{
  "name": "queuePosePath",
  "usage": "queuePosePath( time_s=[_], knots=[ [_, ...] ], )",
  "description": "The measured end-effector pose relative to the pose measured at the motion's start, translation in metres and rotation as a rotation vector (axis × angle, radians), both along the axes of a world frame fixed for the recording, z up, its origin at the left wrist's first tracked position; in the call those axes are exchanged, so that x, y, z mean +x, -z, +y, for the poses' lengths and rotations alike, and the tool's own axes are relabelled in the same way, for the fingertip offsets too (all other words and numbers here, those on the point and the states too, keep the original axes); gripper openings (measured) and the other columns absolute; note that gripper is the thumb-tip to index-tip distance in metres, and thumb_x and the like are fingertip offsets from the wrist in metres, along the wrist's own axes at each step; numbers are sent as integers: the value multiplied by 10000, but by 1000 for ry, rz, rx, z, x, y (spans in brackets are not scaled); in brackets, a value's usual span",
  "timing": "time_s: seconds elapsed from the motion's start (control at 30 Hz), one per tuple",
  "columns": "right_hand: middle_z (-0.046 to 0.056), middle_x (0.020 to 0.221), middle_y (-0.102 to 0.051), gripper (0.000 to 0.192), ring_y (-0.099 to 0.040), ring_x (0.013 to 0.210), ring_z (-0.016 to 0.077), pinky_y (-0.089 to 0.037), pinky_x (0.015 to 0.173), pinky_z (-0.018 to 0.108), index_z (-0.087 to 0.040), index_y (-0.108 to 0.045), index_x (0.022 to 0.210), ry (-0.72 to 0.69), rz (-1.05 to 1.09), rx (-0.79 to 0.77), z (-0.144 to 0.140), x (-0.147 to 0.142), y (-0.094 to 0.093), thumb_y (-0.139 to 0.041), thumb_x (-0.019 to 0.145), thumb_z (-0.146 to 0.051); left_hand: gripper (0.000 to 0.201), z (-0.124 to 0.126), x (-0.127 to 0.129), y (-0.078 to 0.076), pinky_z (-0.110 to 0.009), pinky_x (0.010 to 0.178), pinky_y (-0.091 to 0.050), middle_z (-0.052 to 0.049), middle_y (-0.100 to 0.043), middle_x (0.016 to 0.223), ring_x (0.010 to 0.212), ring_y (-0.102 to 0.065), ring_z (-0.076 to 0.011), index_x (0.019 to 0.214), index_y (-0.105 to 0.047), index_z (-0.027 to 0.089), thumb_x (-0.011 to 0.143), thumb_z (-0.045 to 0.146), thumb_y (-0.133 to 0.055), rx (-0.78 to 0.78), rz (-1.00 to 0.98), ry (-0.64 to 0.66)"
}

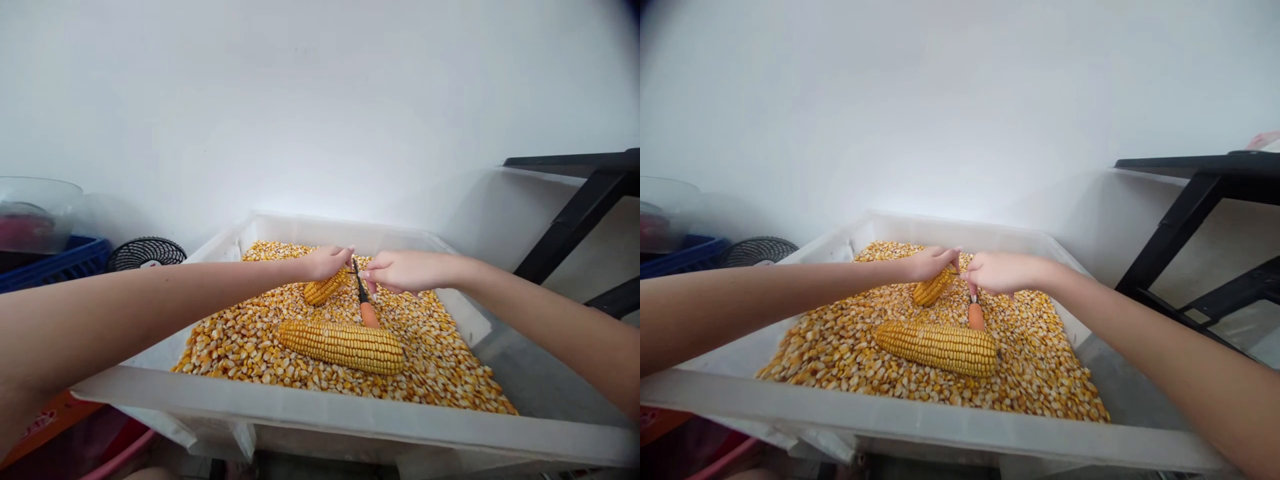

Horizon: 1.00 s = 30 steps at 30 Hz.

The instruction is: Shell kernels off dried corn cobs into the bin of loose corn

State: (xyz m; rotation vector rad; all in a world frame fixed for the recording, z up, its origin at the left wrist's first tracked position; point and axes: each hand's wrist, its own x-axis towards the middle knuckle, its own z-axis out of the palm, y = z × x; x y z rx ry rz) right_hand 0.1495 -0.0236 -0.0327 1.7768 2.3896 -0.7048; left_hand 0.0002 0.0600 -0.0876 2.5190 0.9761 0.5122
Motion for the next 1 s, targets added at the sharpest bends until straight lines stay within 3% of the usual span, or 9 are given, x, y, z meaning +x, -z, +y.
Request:
queuePosePath(
  time_s=[0.3,0.7,1.0],
  knots=[
    [-67,360,-265,245,-236,313,57,-291,335,203,-153,-475,669,233,340,-173,0,-9,10,-335,831,-274,555,5,0,4,-257,821,-377,-46,-629,902,882,-542,-175,821,-607,158,857,454,-139,23,-49,-90],
    [-77,334,-259,179,-222,306,58,-308,325,203,-156,-464,668,275,413,-186,0,-9,10,-365,792,-238,532,4,-1,2,-267,774,-393,-47,-633,852,858,-550,-184,782,-591,163,853,438,-142,43,-58,-155],
    [-81,328,-269,187,-229,284,52,-290,309,199,-155,-472,660,265,432,-161,4,-11,18,-381,788,-257,548,2,0,4,-281,788,-394,-63,-638,887,867,-555,-192,821,-598,152,851,433,-130,73,-26,-129]
  ],
)
